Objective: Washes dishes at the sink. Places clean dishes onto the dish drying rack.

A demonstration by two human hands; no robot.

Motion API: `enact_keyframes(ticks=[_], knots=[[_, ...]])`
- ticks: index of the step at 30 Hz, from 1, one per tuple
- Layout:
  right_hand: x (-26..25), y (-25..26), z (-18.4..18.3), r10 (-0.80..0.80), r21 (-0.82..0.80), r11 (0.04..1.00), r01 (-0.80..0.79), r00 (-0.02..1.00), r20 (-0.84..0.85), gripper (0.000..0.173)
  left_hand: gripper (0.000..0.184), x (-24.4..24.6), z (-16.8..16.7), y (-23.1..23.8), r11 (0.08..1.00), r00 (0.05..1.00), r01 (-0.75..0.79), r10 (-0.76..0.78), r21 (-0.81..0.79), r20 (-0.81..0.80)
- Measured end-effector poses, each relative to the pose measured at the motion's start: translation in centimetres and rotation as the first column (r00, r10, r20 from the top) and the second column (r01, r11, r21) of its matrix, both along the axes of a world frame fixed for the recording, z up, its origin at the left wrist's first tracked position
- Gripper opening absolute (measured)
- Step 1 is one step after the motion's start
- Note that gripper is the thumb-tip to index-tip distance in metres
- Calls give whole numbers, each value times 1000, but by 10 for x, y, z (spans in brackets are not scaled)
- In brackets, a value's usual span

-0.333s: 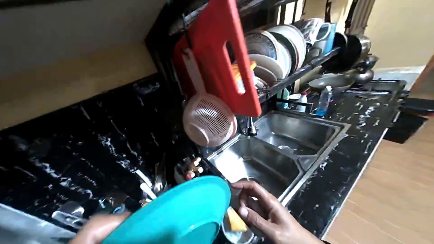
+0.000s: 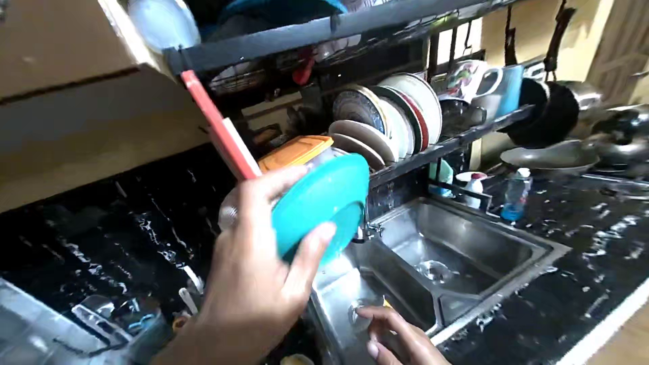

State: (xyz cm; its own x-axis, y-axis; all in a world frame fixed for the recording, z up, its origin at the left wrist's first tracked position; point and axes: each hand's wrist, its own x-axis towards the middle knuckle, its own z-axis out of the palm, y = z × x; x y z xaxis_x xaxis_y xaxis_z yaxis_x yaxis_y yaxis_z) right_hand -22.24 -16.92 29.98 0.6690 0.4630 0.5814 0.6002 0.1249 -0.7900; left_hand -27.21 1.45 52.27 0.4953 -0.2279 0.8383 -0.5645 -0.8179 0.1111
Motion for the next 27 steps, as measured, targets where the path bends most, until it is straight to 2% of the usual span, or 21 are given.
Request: enact_keyframes(ticks=[3,5,7,9,11,13,14,15,17,19,20,23,25,27], knots=[[19,-44,2,28,33,999,-26,997,-66,35,55,67,17,-51,993,992,-119,117,-26,-48],[30,-65,5,43,74,997,-36,996,-83,33,47,108,29,-72,972,967,-230,221,-53,-130],[37,-82,5,33,122,992,-22,995,-89,33,36,141,39,-85,960,943,-273,254,-64,-214],[42,-96,4,1,181,983,20,993,-115,41,28,153,38,-98,975,940,-211,182,-75,-288],[48,-105,1,-19,244,968,57,987,-158,56,27,141,24,-116,996,923,-83,72,-12,-379],[54,-110,-2,5,311,947,73,970,-243,73,37,115,1,-136,977,873,80,28,198,-488],[55,-112,-3,29,355,931,88,950,-311,79,41,101,-15,-145,924,891,171,2,341,-453],[53,-113,-1,35,403,905,140,917,-397,79,39,90,-37,-151,855,932,245,-78,457,-354],[43,-111,12,-1,473,820,323,827,-562,55,29,75,-75,-156,744,947,315,-207,589,-244],[38,-116,20,54,564,759,325,832,-553,43,31,70,-99,-155,670,955,298,-205,680,-217],[39,-118,20,91,583,752,308,827,-555,44,32,71,-106,-153,639,964,266,-182,722,-194],[45,-122,17,169,535,787,307,727,-665,59,34,81,-121,-145,585,977,211,-146,783,-154],[54,-128,9,213,503,833,230,707,-675,57,36,88,-123,-141,607,946,315,-141,729,-291],[61,-130,5,162,400,896,194,695,-700,47,46,95,-105,-136,656,815,494,-122,571,-566]])
